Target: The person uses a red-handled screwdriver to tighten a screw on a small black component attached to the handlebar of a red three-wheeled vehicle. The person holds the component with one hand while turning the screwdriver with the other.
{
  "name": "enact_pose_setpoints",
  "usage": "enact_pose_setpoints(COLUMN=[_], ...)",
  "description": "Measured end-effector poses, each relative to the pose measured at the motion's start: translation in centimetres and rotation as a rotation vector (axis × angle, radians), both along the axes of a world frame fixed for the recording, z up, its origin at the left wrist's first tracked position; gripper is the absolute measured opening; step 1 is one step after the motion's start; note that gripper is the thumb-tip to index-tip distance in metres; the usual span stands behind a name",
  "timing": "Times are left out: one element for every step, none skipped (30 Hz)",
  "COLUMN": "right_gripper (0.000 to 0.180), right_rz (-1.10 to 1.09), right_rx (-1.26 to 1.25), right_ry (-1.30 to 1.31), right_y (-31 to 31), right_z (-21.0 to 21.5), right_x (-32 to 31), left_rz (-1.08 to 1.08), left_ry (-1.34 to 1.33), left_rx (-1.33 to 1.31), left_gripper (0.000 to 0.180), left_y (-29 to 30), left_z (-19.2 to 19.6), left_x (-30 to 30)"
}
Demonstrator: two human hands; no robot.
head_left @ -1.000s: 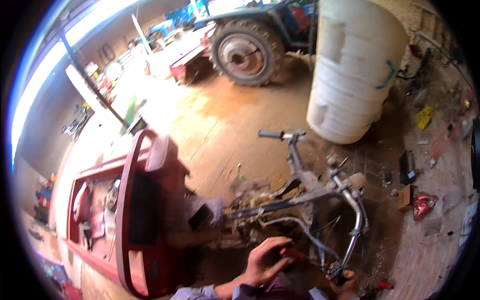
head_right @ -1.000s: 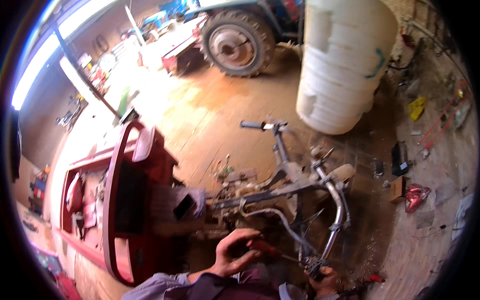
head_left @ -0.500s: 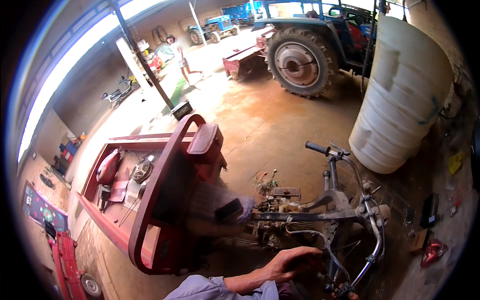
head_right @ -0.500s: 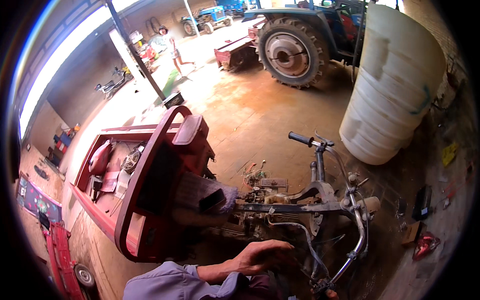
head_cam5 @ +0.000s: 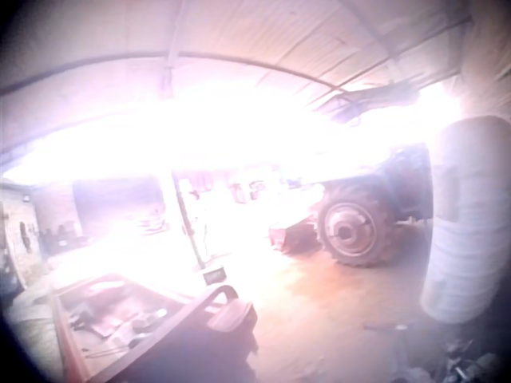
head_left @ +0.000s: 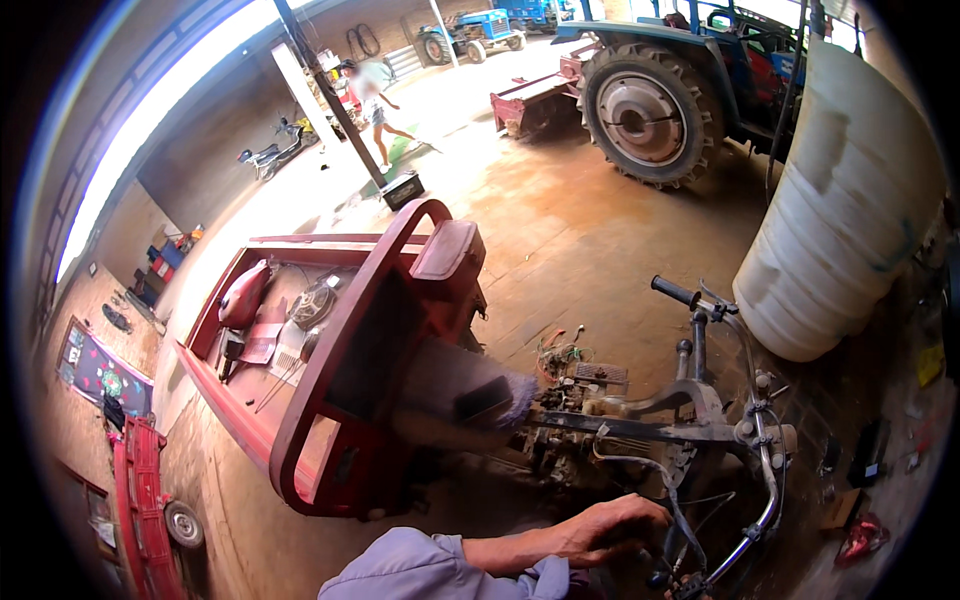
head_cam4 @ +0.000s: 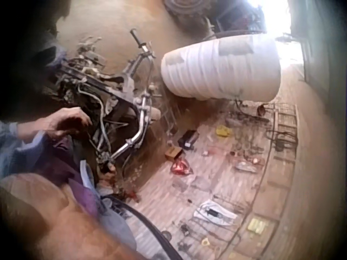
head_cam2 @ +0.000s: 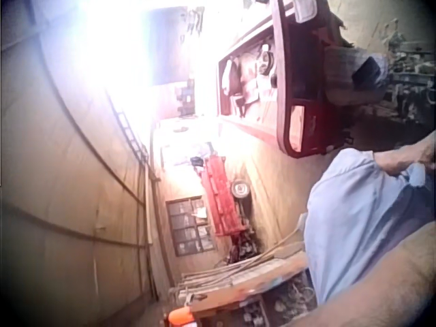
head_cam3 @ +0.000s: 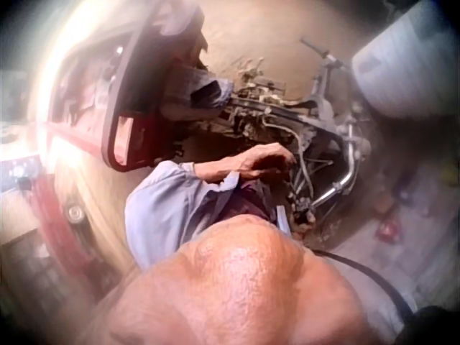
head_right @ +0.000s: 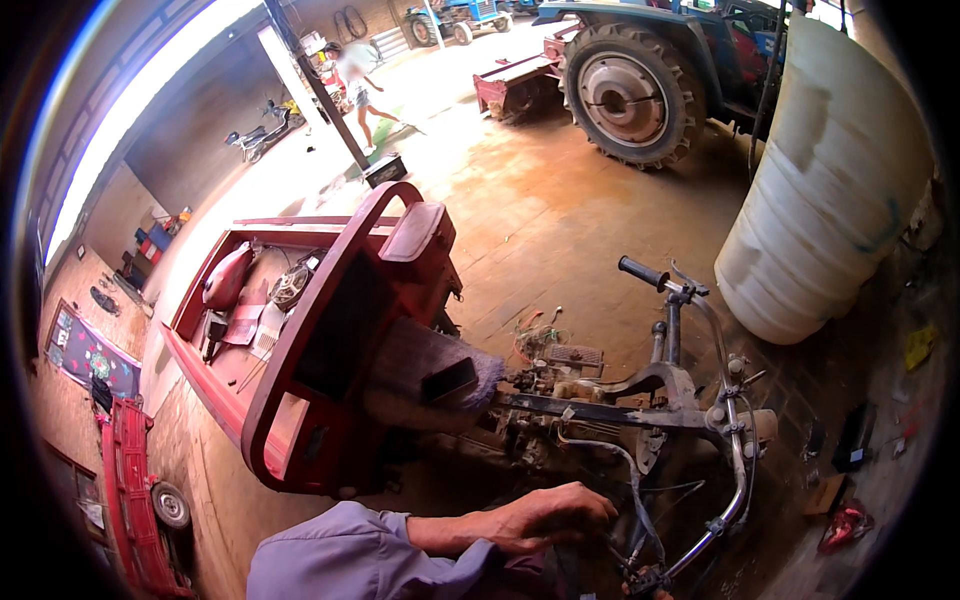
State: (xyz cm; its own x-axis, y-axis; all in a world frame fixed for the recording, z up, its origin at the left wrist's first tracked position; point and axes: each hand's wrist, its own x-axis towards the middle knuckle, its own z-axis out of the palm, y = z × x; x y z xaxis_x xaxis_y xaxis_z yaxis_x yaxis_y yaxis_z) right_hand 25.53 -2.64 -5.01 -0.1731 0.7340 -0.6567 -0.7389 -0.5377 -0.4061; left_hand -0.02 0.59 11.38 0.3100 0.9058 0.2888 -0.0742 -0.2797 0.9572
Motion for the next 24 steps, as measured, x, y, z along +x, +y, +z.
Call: enact_pose_setpoints(right_gripper=[0.056,0.056,0.057,0.057,0.057,0.058,0.058,0.059,0.059,0.059,0.060,0.060,0.060,0.061,0.061,0.061,0.062,0.062,0.063,0.063,0.063,0.064,0.064,0.064], right_rz=[0.007,0.020,0.028,0.035,0.041,0.048,0.049,0.050,0.052,0.057,0.059,0.064,0.067,0.072,0.074,0.074,0.081,0.083,0.077,0.072,0.071,0.062,0.063,0.063], right_rx=[-0.005,-0.004,-0.007,-0.008,-0.012,-0.015,-0.017,-0.020,-0.021,-0.020,-0.023,-0.021,-0.022,-0.019,-0.020,-0.018,-0.016,-0.017,-0.014,-0.010,-0.005,-0.008,-0.002,0.001], right_ry=[0.009,0.013,0.014,0.017,0.017,0.020,0.020,0.021,0.019,0.018,0.019,0.019,0.019,0.019,0.020,0.019,0.018,0.016,0.014,0.009,0.005,0.002,-0.003,-0.009], right_y=[-0.1,-0.2,-0.2,-0.2,-0.2,-0.3,-0.3,-0.3,-0.2,-0.3,-0.3,-0.1,0.0,0.0,0.0,0.1,0.2,0.3,0.2,0.4,0.5,0.4,0.5,0.6], right_z=[-0.1,-0.2,-0.3,-0.3,-0.3,-0.3,-0.2,-0.2,-0.1,-0.1,0.1,0.0,0.1,0.1,0.2,0.2,0.3,0.3,0.4,0.5,0.7,0.8,0.7,0.8], right_x=[-0.2,-0.4,-0.6,-0.8,-1.1,-1.1,-1.3,-1.3,-1.4,-1.5,-1.6,-1.7,-1.6,-1.6,-1.5,-1.6,-1.6,-1.6,-1.4,-1.3,-1.2,-0.9,-0.8,-0.6], left_rz=[-0.046,-0.062,-0.055,-0.025,0.006,0.061,0.065,0.041,0.016,0.065,0.072,0.055,0.037,0.043,-0.013,-0.070,-0.062,-0.074,-0.095,-0.098,-0.100,-0.027,0.057,0.094], left_ry=[-0.053,-0.051,-0.052,0.065,0.181,0.264,0.262,0.326,0.390,0.380,0.380,0.294,0.207,0.206,0.156,0.107,0.107,0.053,-0.004,-0.019,-0.022,0.031,0.086,0.118], left_rx=[0.027,-0.014,-0.016,-0.002,0.010,0.077,0.073,-0.007,-0.088,-0.030,-0.033,-0.063,-0.093,-0.096,-0.039,0.018,0.016,0.047,0.080,0.058,0.058,0.104,0.148,0.111], left_gripper=[0.036,0.032,0.032,0.032,0.032,0.033,0.033,0.030,0.028,0.025,0.025,0.024,0.023,0.023,0.021,0.018,0.018,0.017,0.015,0.019,0.019,0.022,0.026,0.034], left_y=[0.0,0.0,0.1,0.2,0.2,0.2,0.2,0.2,0.1,0.1,0.0,-0.1,-0.2,-0.2,-0.2,-0.2,-0.2,-0.2,-0.1,-0.2,-0.3,-0.3,-0.4,-0.5], left_z=[0.0,0.4,1.0,1.5,1.8,1.6,1.6,1.8,1.8,1.4,1.3,1.2,1.1,0.9,0.7,0.6,0.7,0.8,0.9,1.0,0.9,0.7,0.4,-0.2], left_x=[0.0,-0.1,-0.2,-0.2,-0.3,-0.2,-0.3,-0.3,-0.3,0.0,0.1,0.1,0.2,0.2,0.1,0.0,-0.1,-0.2,-0.2,-0.3,-0.1,0.1,0.2,0.5])
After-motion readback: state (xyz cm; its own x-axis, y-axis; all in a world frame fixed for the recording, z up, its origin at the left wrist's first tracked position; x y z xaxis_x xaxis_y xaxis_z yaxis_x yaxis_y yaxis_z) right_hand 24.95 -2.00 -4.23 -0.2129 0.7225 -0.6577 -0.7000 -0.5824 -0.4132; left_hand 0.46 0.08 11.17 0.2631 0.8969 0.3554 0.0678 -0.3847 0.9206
